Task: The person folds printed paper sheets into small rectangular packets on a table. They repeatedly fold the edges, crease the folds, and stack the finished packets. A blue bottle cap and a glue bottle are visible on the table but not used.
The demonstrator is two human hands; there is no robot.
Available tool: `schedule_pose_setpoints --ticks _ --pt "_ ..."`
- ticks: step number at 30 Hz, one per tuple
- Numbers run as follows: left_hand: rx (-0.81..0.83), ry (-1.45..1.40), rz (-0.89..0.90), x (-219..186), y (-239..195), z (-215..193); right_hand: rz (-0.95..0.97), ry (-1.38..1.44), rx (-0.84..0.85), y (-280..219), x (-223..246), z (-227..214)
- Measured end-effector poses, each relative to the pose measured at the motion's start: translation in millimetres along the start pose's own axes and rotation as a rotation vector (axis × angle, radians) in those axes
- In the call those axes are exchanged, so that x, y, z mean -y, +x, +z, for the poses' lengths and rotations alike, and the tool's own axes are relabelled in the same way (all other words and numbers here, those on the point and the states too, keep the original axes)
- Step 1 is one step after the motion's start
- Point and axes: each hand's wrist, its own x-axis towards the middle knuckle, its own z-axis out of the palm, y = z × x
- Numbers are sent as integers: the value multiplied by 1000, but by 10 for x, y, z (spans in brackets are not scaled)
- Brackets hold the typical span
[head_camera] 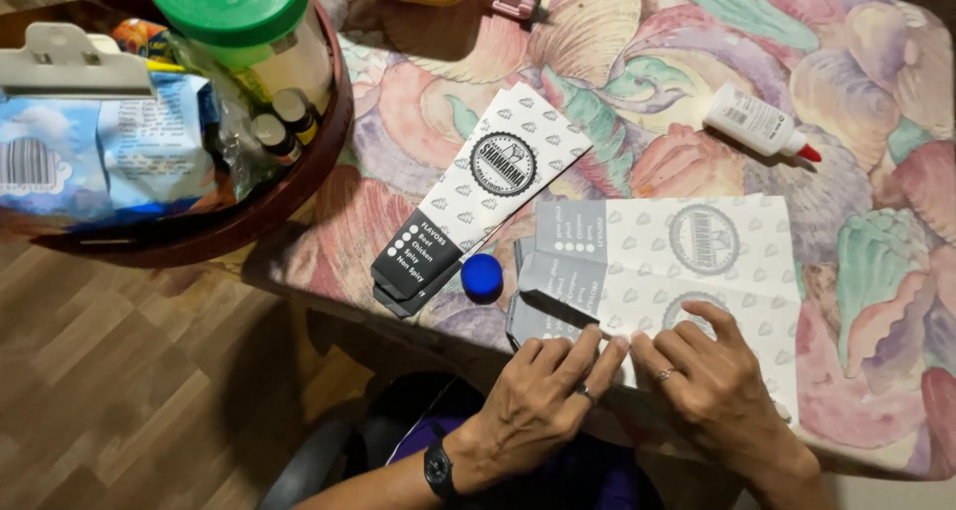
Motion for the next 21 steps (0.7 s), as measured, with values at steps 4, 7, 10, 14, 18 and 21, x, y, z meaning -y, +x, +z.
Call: schedule_pose_setpoints --ticks 4,7,10,14,18,21 --pt "172 92 -64 -46 -56 131 45 75 88 -90 -171 46" --pt "218 175 -42 -40 -75 191 183 242 128 -2 -448 68" --pt "238 215 -59 -74 -84 193 1029 417 356 202 -784 151" --pt "240 223 -70 -79 -126 267 595 252 177 231 -1416 569" --pt "205 164 -82 -87 -121 266 624 428 357 354 -1672 742" --pt "209 182 -78 -79 -147 293 548 381 331 421 -1578 467"
